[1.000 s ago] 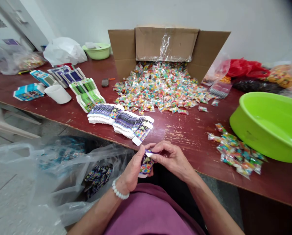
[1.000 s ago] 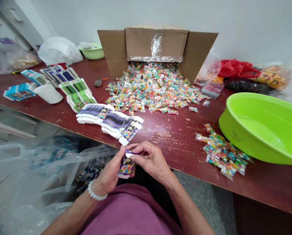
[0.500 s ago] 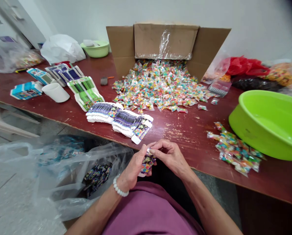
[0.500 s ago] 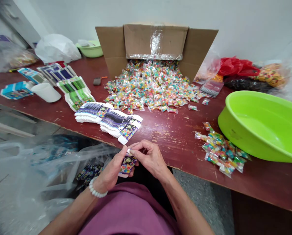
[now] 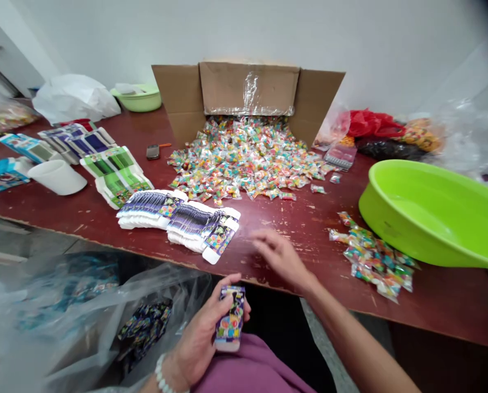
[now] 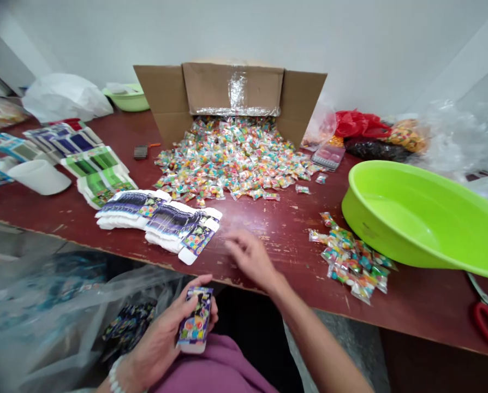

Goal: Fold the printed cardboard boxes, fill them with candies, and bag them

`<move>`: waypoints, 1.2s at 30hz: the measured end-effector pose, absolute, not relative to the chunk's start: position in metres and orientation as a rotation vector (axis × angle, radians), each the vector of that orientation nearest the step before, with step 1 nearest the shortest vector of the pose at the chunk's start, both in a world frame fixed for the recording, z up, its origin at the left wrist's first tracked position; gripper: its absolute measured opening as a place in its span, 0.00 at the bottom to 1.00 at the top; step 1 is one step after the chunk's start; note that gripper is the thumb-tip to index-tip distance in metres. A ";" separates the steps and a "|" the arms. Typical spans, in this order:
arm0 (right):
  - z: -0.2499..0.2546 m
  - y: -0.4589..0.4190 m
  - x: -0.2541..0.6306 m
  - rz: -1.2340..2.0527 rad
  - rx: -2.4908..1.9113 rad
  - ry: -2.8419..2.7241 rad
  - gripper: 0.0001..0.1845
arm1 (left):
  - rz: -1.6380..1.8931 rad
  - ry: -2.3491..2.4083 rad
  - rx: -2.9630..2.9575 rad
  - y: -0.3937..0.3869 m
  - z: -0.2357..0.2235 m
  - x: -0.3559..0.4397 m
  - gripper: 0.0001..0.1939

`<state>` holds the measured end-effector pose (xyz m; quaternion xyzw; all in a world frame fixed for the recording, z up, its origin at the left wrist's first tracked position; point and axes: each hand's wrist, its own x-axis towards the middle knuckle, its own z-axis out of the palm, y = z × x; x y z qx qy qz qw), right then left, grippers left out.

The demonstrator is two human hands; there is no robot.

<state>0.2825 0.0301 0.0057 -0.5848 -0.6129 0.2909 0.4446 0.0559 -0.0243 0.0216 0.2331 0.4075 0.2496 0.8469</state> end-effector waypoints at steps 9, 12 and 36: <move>-0.014 0.152 0.416 0.366 -2.122 -1.148 0.15 | 0.364 1.095 0.794 -0.007 -0.002 -0.020 0.16; -0.017 0.150 0.424 0.428 -2.140 -1.147 0.08 | 0.111 1.079 1.152 0.006 -0.009 -0.059 0.16; 0.060 -0.014 0.235 1.101 -1.126 -1.907 0.11 | 0.415 0.943 1.423 0.002 0.045 0.032 0.19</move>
